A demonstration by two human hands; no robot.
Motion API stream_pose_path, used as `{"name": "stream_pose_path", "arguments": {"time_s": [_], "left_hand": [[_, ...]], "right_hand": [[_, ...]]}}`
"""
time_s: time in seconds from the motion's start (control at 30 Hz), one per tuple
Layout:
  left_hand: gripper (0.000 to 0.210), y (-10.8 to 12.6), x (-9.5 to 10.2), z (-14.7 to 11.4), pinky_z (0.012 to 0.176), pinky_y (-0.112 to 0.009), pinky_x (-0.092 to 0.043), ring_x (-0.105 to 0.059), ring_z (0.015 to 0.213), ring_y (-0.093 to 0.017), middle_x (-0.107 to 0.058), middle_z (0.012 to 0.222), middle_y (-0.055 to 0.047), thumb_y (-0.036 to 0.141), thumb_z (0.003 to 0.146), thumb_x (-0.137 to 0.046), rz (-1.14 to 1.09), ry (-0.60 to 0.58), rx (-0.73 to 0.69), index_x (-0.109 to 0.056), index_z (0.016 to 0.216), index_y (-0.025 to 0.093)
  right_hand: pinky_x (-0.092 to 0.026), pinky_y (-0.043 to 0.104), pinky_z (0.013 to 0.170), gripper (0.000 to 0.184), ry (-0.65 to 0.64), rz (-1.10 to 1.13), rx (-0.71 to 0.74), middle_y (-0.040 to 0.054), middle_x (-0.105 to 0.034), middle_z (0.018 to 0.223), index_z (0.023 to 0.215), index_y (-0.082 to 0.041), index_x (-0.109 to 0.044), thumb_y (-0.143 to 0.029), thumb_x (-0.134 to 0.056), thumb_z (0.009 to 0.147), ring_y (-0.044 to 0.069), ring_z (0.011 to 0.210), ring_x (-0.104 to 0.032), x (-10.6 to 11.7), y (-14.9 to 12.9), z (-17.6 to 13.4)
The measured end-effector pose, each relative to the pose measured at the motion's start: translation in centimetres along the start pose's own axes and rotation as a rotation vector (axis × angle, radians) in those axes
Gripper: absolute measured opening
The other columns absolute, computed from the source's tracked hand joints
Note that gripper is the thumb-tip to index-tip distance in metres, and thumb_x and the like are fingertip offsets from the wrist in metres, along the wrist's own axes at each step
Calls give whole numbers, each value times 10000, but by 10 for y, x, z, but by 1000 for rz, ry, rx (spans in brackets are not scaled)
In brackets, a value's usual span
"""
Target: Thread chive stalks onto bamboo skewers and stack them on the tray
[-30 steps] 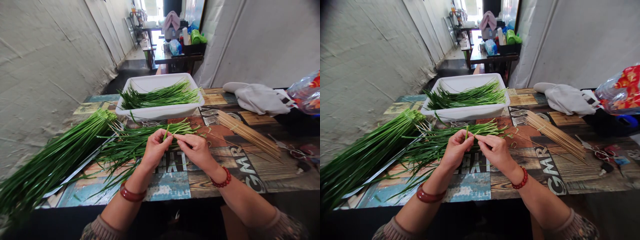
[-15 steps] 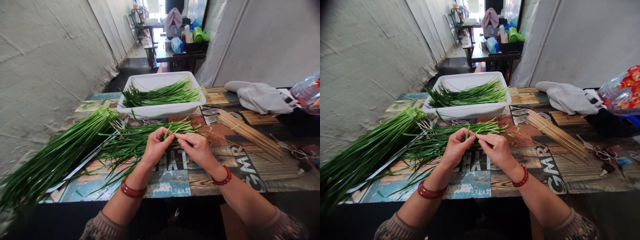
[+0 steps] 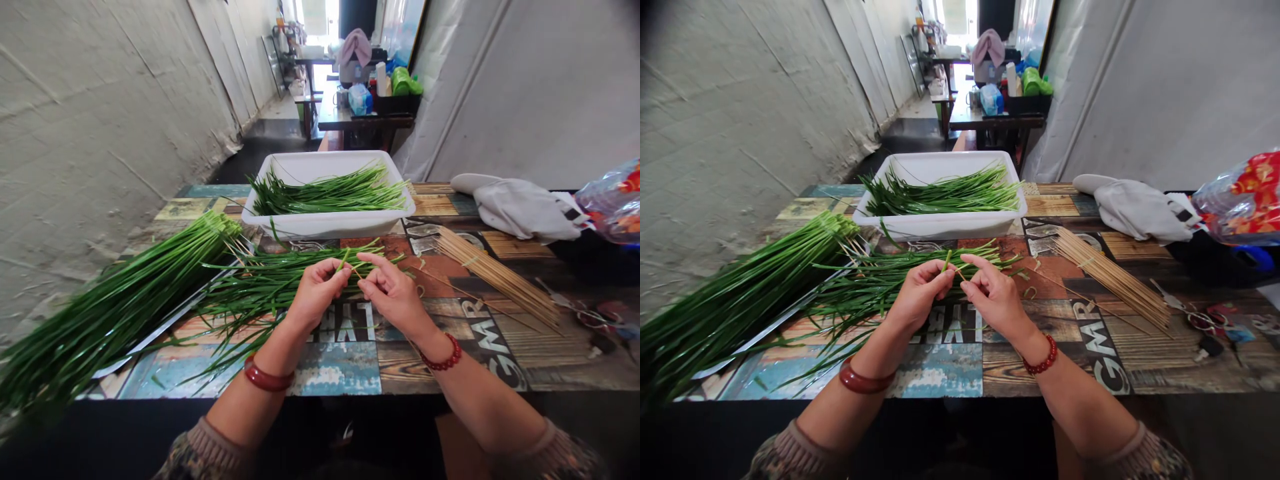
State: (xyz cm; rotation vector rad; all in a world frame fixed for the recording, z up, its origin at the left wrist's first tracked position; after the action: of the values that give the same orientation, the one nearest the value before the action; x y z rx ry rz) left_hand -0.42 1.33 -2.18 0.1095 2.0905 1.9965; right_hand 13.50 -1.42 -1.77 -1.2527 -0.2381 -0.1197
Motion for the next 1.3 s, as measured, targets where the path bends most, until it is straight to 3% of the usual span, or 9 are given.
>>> {"name": "stream_pose_path", "arguments": {"time_s": [0.47, 0.93, 1.17, 1.3], "left_hand": [[273, -1, 1, 0, 463, -191, -248, -347, 501, -47, -492, 590, 48, 391, 721, -732, -7, -2, -6, -636, 738, 136], [298, -1, -7, -2, 458, -178, -252, -331, 496, -38, -479, 591, 44, 378, 714, -740, 12, -85, 23, -589, 672, 124], [293, -1, -5, 0, 500, -192, -395, -545, 542, -87, -594, 666, 15, 424, 773, -677, -38, -73, 22, -632, 870, 151], [241, -1, -1, 2, 523, -190, -412, -558, 548, -84, -593, 653, 20, 382, 776, -684, -36, -22, -4, -625, 797, 149]], "right_hand": [[-382, 237, 546, 320, -17, -23, -13, -66, -507, 600, 1187, -194, -528, -228, -547, 869, 104, 525, -469, -3, 1, 0], [-359, 224, 500, 175, 15, -24, -20, -64, -515, 591, 1025, -197, -532, -280, -558, 873, 99, 501, -472, -2, 6, 1], [-325, 211, 444, 184, 17, -14, -50, -66, -511, 577, 1017, -187, -563, -287, -569, 863, 82, 446, -414, 1, 5, 3], [-318, 206, 429, 171, 8, -16, -57, -63, -511, 567, 993, -181, -577, -287, -568, 860, 77, 434, -409, 1, 4, 3]]}}
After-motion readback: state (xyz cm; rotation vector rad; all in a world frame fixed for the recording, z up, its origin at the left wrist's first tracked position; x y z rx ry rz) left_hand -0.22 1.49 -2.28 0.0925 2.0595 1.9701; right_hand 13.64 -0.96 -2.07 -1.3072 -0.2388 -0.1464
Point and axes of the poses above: each hand's wrist, its own z-axis towards the middle knuckle, its own x-axis out of the back of the hand, y = z × x, the point moved 6 cm from there along z, towards the middle knuckle
